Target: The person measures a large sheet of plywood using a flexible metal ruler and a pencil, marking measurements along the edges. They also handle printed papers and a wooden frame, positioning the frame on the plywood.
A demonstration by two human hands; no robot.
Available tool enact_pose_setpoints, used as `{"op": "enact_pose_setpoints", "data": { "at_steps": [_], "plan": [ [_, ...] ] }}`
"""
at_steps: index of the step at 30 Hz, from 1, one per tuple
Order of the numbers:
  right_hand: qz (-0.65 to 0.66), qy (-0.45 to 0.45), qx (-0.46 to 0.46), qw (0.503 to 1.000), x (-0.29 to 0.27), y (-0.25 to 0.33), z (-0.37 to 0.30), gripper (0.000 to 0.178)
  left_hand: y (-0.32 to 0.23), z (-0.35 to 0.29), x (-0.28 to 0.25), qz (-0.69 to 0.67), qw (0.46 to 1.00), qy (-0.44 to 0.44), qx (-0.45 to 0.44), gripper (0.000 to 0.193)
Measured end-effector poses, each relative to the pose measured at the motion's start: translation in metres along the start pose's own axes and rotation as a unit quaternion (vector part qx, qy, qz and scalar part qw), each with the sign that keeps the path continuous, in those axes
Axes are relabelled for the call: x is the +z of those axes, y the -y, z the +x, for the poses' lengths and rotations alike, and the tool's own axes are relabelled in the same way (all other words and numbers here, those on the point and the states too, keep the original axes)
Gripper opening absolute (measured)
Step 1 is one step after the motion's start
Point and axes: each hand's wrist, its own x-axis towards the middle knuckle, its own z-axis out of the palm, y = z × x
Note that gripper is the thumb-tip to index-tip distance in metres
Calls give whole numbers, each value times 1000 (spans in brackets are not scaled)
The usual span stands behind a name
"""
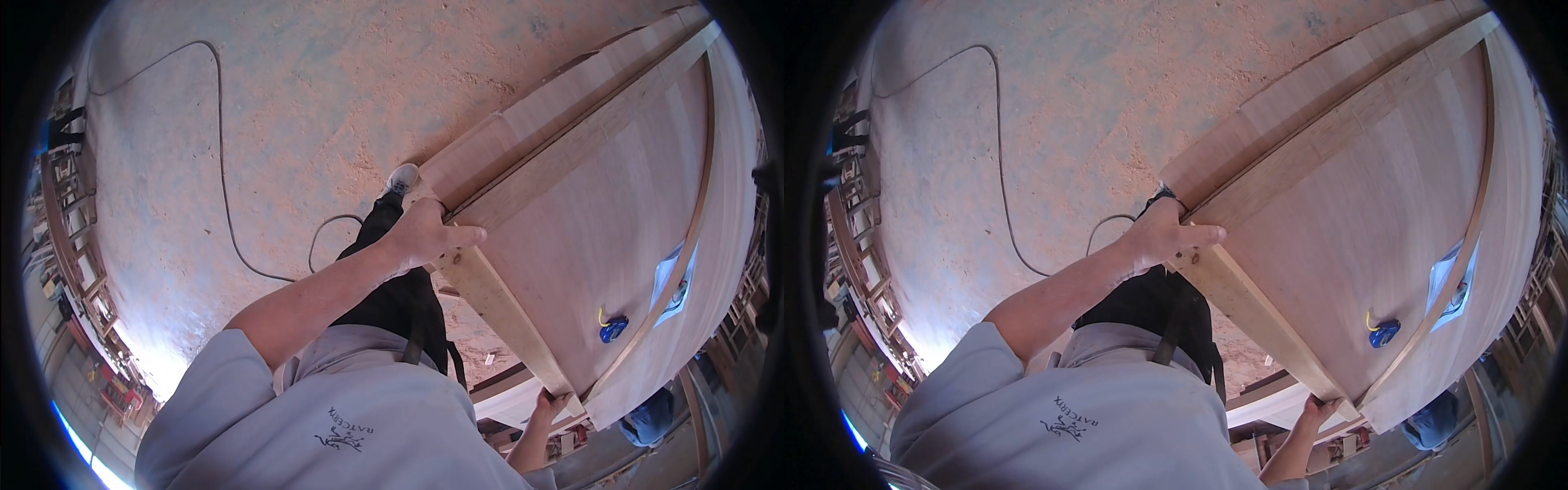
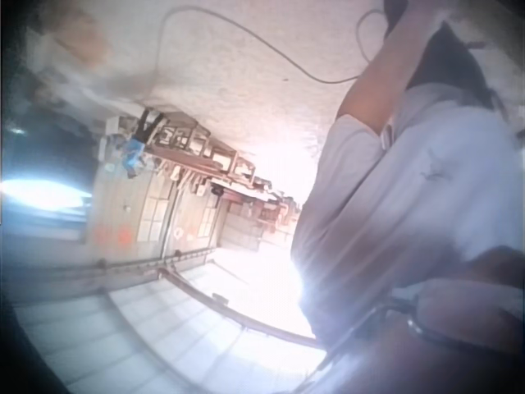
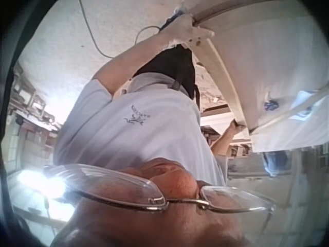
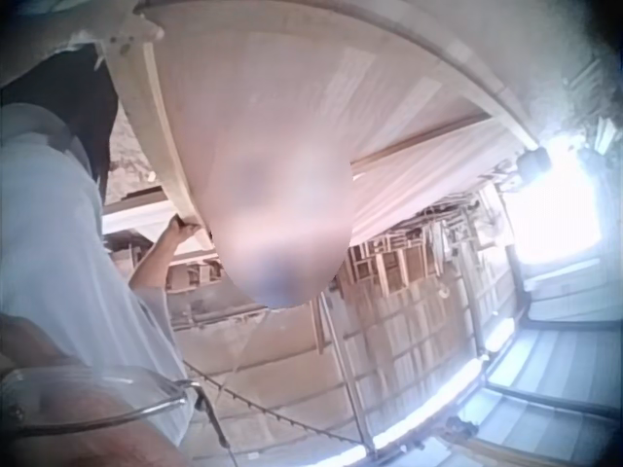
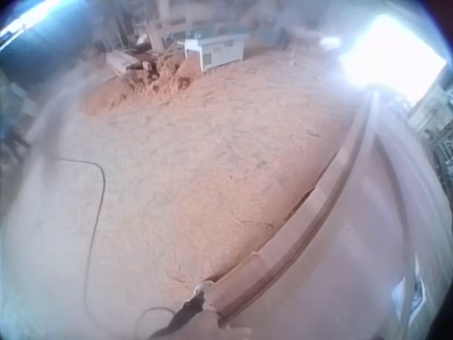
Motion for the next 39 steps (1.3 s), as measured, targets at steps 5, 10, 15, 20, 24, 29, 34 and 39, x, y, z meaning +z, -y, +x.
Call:
{"op": "enact_pose_setpoints", "data": {
  "at_steps": [5, 10, 15, 20, 24, 29, 34, 39],
  "plan": [
    [3, 9, 11, 1000, -2, 2, 1, 53, 1, 0, 0, 0, 1000, -9, 4, 70],
    [14, 37, 5, 999, -3, -2, -5, 53, -8, -5, 1, 11, 1000, -14, 13, 64],
    [20, 40, 8, 999, -2, -2, -9, 53, -8, -5, 2, 17, 1000, -16, -3, 64],
    [22, 56, 7, 998, -6, -1, -3, 56, -13, -7, 2, -13, 1000, -16, 16, 65],
    [10, 50, 3, 999, -4, -4, -3, 57, -6, -4, 3, -15, 999, -17, 35, 74],
    [-11, 53, 2, 999, 1, -6, -10, 57, -10, -5, 2, -24, 999, -6, 23, 76],
    [-10, 31, -4, 999, 7, -6, -11, 59, -8, -4, 2, -28, 998, -31, 36, 62],
    [-16, 40, -3, 999, 9, -7, -15, 55, -8, -5, 3, -14, 999, -30, 15, 65]
  ]
}}
